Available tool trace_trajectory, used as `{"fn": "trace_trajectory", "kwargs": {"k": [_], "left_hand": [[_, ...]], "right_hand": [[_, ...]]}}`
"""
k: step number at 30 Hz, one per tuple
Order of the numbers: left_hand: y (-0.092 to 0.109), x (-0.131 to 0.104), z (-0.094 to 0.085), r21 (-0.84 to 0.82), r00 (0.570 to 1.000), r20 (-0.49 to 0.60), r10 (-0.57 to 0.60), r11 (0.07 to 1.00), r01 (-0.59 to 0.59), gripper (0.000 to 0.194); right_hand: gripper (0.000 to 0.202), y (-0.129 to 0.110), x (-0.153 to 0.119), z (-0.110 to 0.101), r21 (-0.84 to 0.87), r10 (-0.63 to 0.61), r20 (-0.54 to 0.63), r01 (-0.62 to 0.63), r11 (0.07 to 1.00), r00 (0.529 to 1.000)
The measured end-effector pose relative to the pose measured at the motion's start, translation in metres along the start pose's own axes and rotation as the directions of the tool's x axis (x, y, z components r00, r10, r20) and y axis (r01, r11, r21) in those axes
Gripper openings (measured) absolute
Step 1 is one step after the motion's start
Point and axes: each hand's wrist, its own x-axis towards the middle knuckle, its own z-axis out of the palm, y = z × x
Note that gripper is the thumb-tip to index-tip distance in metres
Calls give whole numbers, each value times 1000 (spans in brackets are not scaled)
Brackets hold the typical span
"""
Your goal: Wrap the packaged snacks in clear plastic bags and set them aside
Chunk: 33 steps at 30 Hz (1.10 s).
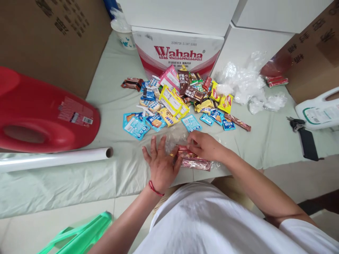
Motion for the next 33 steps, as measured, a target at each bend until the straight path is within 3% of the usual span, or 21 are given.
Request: {"fn": "trace_trajectory", "kwargs": {"k": [3,4,6,9,12,15,20,23,27,31,33], "left_hand": [[-1,-1,1,10,1000,-7,0,1000,0,28],[-1,-1,1,11,1000,-10,2,1000,-2,28],[-3,-1,1,11,1000,-15,12,1000,-11,28],[-3,-2,1,10,1000,-18,22,1000,-22,28],[-2,-1,2,1,999,-34,12,1000,-12,27],[-5,-1,4,-15,1000,-23,-10,1000,10,27],[-32,4,3,-232,1000,19,-5,973,9,36],[-52,10,0,-350,996,8,-92,932,89,49],[-63,17,-6,-238,975,-5,-221,948,213,71],[-61,21,-9,-129,975,56,-214,967,220,24],[-61,22,-12,-202,979,23,-204,958,204,19]], "right_hand": [[41,1,6,5,15,190,32,-191,982,981],[43,2,10,5,19,224,47,-226,974,973],[28,2,16,5,50,241,71,-245,968,968],[6,-2,16,5,88,152,44,-155,984,987],[12,-11,1,14,11,35,-74,-34,999,997],[26,-22,-19,33,-61,7,-95,-13,998,995],[42,-27,-38,65,-247,-127,-160,84,965,979],[50,-23,-44,75,-359,-238,-120,181,916,964],[47,-17,-52,80,-477,-323,-57,258,840,945],[47,-17,-57,84,-511,-352,-27,290,809,936],[48,-18,-58,85,-507,-352,-28,290,812,936]]}}
